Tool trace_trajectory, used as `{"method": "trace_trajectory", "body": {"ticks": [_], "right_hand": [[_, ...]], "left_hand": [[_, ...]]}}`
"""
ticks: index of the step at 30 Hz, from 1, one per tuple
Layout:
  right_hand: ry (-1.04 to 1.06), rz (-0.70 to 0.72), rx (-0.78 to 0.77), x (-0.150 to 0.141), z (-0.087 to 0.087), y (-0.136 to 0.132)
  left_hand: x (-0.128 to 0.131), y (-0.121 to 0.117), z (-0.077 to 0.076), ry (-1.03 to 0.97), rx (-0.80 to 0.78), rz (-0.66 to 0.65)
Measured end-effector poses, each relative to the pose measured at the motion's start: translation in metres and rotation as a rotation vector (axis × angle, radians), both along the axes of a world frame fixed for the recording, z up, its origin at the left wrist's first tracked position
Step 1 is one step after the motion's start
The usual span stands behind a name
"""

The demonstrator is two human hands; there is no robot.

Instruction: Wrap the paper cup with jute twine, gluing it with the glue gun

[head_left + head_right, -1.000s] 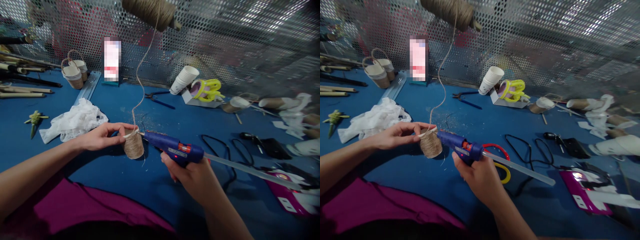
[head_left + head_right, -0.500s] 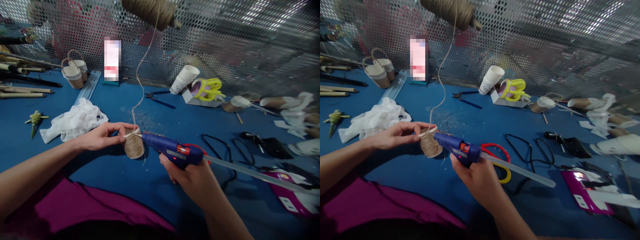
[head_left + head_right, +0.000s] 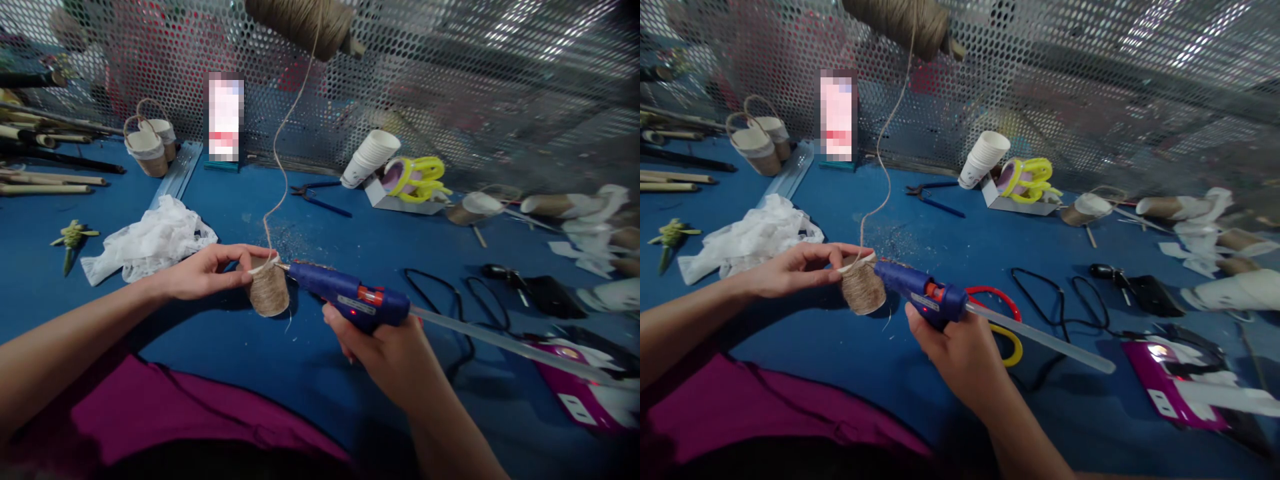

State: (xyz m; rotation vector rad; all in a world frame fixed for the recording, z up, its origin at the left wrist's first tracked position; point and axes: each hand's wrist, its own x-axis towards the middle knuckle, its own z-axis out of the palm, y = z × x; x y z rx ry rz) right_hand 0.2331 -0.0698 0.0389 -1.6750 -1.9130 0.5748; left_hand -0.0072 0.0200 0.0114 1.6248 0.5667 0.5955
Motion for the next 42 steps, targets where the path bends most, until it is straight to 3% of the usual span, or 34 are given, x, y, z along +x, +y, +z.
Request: {"method": "trace_trajectory", "body": {"ticks": [5, 22, 28, 34, 42], "right_hand": [[0.054, -0.091, -0.111, -0.004, 0.008, 0.001], [0.077, -0.102, -0.131, -0.004, 0.006, 0.002], [0.038, -0.073, -0.111, -0.001, 0.003, 0.002], [-0.001, 0.036, 0.017, 0.002, -0.004, -0.002], [0.04, 0.052, -0.014, -0.005, -0.003, -0.001]], "left_hand": [[0.0, 0.001, 0.0, 0.007, 0.004, -0.004], [-0.001, 0.001, 0.0, 0.016, 0.027, -0.006], [-0.001, 0.0, 0.0, 0.007, 0.029, -0.007], [0.0, 0.001, -0.001, 0.0, 0.02, -0.009], [0.0, 0.0, 0.0, 0.002, 0.01, -0.007]]}}
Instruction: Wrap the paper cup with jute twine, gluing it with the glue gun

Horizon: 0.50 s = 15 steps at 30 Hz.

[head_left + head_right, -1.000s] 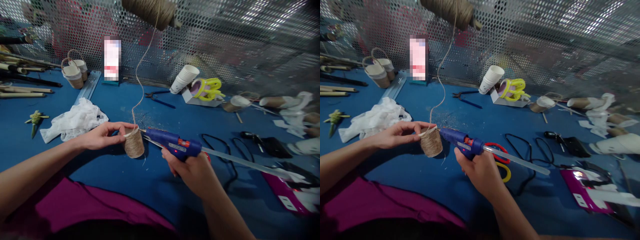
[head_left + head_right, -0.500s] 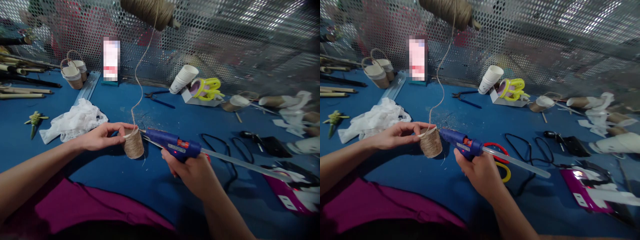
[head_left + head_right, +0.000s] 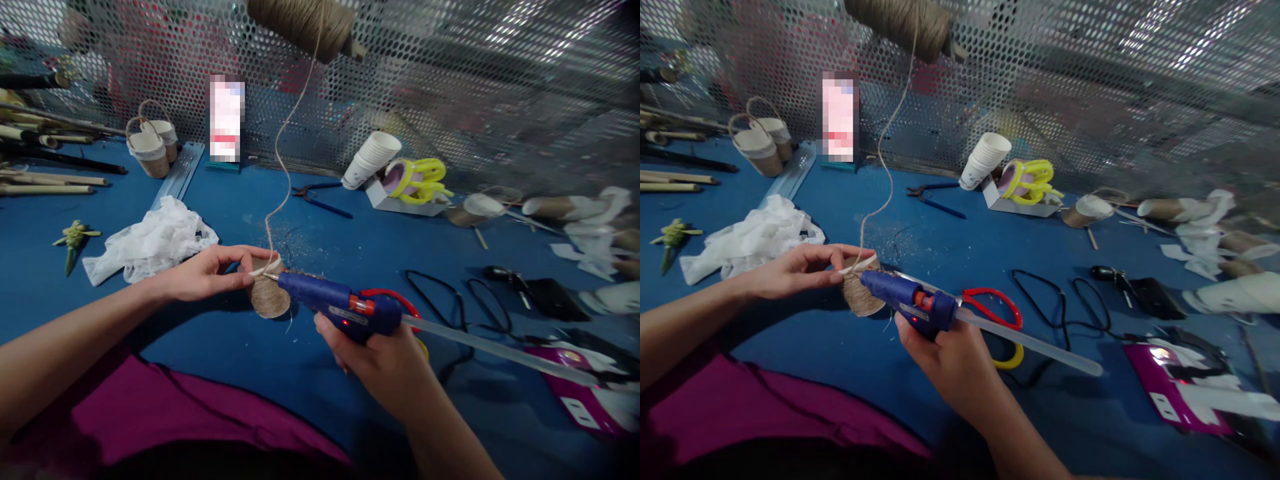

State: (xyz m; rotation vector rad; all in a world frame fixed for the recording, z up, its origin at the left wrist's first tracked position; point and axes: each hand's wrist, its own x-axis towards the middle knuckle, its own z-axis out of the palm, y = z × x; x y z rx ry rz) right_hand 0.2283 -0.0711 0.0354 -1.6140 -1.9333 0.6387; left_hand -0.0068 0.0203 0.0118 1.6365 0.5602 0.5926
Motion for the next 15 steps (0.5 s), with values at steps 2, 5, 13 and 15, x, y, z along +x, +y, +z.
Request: {"method": "trace_trajectory", "body": {"ticks": [2, 5, 13, 15], "right_hand": [[0.011, 0.0, -0.014, 0.002, 0.001, 0.0], [0.043, -0.072, -0.095, 0.004, 0.005, 0.002], [0.096, -0.16, -0.19, 0.006, 0.007, 0.013], [0.098, -0.178, -0.21, 0.006, 0.006, 0.015]], "left_hand": [[0.0, 0.0, -0.001, -0.003, -0.002, 0.001], [-0.001, 0.001, -0.002, -0.001, -0.005, -0.001], [-0.001, 0.001, -0.003, 0.008, -0.002, -0.004], [-0.001, 0.001, -0.003, 0.008, -0.006, -0.003]]}}
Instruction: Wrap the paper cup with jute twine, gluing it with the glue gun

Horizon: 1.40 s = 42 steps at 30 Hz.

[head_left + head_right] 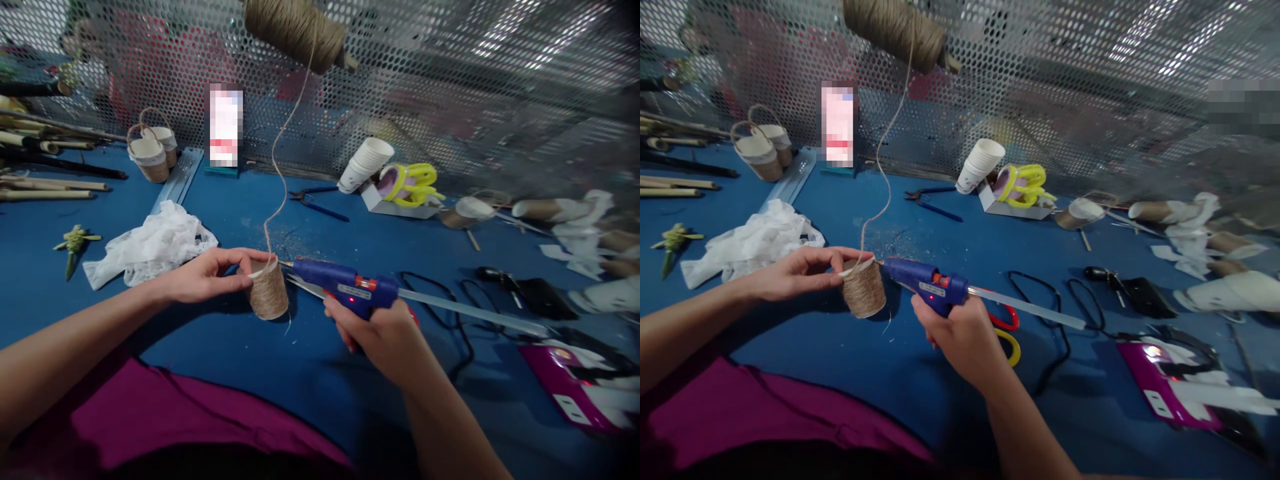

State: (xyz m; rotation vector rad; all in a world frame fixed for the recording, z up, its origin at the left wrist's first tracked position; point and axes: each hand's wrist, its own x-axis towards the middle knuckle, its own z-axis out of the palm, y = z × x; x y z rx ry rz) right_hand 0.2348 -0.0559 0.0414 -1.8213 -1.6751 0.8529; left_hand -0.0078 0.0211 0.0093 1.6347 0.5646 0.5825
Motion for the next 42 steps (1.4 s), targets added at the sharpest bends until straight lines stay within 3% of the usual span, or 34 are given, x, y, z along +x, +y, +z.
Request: {"method": "trace_trajectory", "body": {"ticks": [8, 13, 17, 22, 31, 34, 37, 40, 42], "right_hand": [[0.054, -0.015, -0.109, 0.004, 0.0, 0.009], [0.236, -0.041, -0.113, 0.021, -0.012, 0.035], [0.115, -0.17, -0.084, 0.032, -0.024, 0.063], [-0.135, -0.197, -0.076, 0.032, -0.036, 0.086], [-0.415, -0.226, 0.139, 0.024, -0.04, 0.089], [-0.359, -0.137, 0.207, 0.013, -0.029, 0.082], [-0.192, 0.111, 0.172, -0.008, -0.018, 0.074], [0.058, 0.307, 0.102, -0.031, -0.012, 0.069], [0.32, 0.347, 0.052, -0.042, -0.012, 0.068]], "left_hand": [[0.0, 0.0, 0.0, 0.022, 0.015, 0.001], [-0.001, -0.001, 0.002, 0.036, 0.067, 0.002], [-0.001, -0.001, 0.0, 0.031, 0.076, -0.011], [0.0, -0.001, 0.0, 0.023, 0.067, -0.022], [0.001, -0.003, 0.005, 0.04, 0.063, -0.03], [0.002, -0.004, 0.006, 0.041, 0.068, -0.04], [0.002, -0.004, 0.006, 0.048, 0.07, -0.045], [0.002, -0.004, 0.005, 0.064, 0.074, -0.053], [0.002, -0.004, 0.004, 0.072, 0.08, -0.06]]}}
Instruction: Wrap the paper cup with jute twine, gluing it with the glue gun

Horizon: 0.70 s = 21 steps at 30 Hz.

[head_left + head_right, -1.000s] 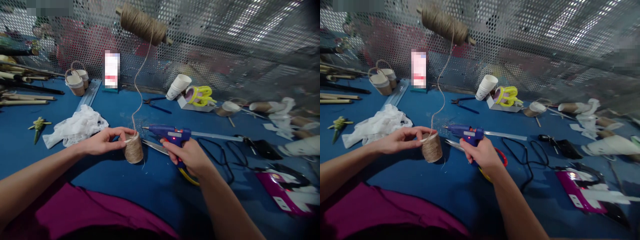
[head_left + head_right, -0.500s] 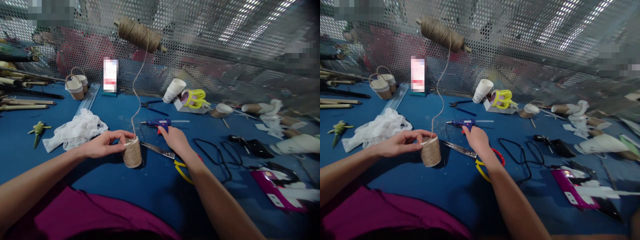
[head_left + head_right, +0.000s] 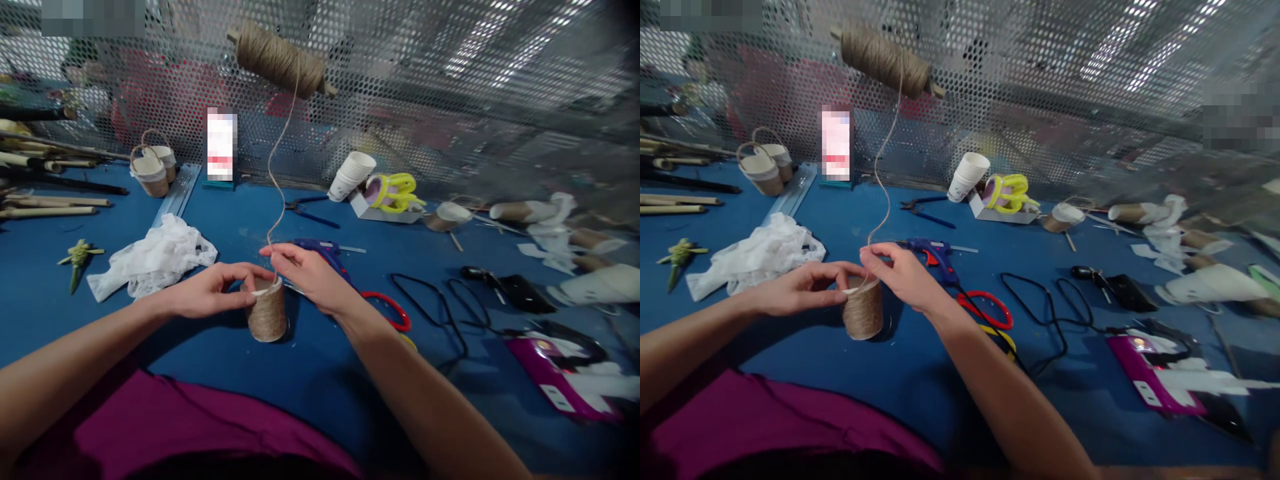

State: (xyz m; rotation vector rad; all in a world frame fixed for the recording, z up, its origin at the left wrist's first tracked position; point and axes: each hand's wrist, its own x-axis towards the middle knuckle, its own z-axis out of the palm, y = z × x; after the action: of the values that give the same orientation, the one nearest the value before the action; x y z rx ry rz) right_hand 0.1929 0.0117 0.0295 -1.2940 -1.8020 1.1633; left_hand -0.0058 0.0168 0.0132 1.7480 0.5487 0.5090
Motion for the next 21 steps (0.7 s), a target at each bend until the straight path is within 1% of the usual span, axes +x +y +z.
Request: {"method": "trace_trajectory", "body": {"ticks": [2, 4, 8, 11, 16, 21], "right_hand": [[0.185, 0.003, -0.055, -0.005, 0.0, -0.002], [0.221, -0.031, -0.03, -0.003, 0.001, -0.006], [0.075, -0.137, 0.083, 0.01, 0.005, -0.018], [0.037, -0.198, 0.093, 0.016, 0.005, -0.028], [0.073, -0.231, 0.1, 0.016, -0.001, -0.037], [0.032, -0.231, 0.082, 0.015, -0.002, -0.036]], "left_hand": [[0.0, 0.0, -0.001, -0.007, 0.002, 0.001], [0.0, 0.001, -0.001, -0.01, -0.014, 0.001], [0.001, 0.001, 0.001, -0.041, -0.098, -0.005], [0.001, 0.0, 0.001, -0.075, -0.167, -0.011], [0.002, -0.001, 0.002, -0.115, -0.245, -0.009], [0.002, -0.003, 0.005, -0.12, -0.274, -0.017]]}}
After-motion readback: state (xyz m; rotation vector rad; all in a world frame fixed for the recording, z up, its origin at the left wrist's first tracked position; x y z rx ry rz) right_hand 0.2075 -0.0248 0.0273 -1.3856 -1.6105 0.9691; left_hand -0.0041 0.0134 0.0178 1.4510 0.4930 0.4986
